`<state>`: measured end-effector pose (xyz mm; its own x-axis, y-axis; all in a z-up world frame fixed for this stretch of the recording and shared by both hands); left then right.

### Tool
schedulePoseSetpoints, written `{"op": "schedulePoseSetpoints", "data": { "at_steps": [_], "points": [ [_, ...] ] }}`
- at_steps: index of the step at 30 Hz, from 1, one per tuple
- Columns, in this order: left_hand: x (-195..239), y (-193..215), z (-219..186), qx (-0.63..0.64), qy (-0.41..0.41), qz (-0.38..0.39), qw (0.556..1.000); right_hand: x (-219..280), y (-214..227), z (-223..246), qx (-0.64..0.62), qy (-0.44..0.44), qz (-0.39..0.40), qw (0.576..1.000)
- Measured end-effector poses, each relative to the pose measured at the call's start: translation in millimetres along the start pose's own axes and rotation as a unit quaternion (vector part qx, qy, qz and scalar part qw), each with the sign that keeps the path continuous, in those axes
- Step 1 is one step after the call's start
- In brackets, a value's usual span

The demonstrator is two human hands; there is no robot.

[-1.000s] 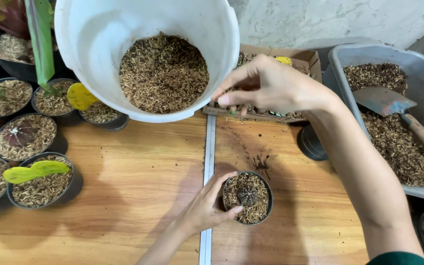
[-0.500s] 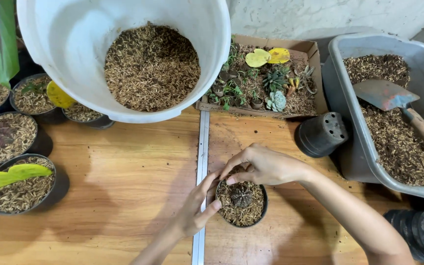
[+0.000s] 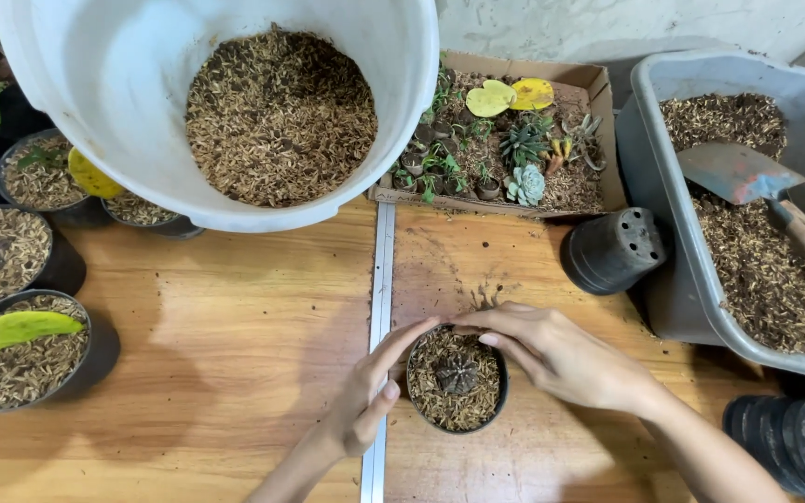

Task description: The person places a small plant into a black pot and covers its roots with soil from a white bucket. They repeatedly add soil and press it down around the plant to secure it in place.

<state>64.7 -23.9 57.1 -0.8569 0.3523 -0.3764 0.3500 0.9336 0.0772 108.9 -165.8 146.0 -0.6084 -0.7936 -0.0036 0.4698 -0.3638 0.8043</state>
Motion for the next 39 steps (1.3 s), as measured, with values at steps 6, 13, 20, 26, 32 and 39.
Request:
{"op": "schedulePoseSetpoints", "data": {
  "at_steps": [6,13,20,26,32,39],
  "points": [
    [13.4,-3.4,7.6,-0.263,-0.123,-0.085,0.953,17.8,-24.0,-10.1,0.025,0.057,-0.015,0.998],
    [17.5,-5.1,-11.5,-0.321,-0.21,-0.097,0.919,36.1,-19.5,-17.3,0.083,0.048,-0.061,0.993],
    [19.8,-11.0,-7.1,-0.34,-0.209,-0.09,0.913,36.3,-19.2,-28.2,0.154,0.038,-0.114,0.981],
    [18.4,-13.3,2.1,-0.356,-0.175,-0.075,0.915,35.1,-21.8,-28.2,0.209,0.028,-0.088,0.974],
    [16.1,-22.4,15.6,-0.356,-0.138,-0.027,0.924,33.1,-13.8,-15.5,0.165,0.036,-0.094,0.981],
    [15.7,-23.7,19.3,-0.352,-0.13,-0.014,0.927,23.6,18.9,-21.1,0.057,-0.006,-0.131,0.99]
  ]
}}
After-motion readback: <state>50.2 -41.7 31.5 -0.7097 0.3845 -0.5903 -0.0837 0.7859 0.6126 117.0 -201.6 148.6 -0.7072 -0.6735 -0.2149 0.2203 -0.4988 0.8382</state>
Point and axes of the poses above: each hand's wrist, its own x-axis away from the middle knuckle, its own y-axis out of the back of the hand, z = x × y, the point moved 8 cm from there along -x, towards the middle knuckle, and after that the axes turned 3 degrees about y, right-handed, at the moved point
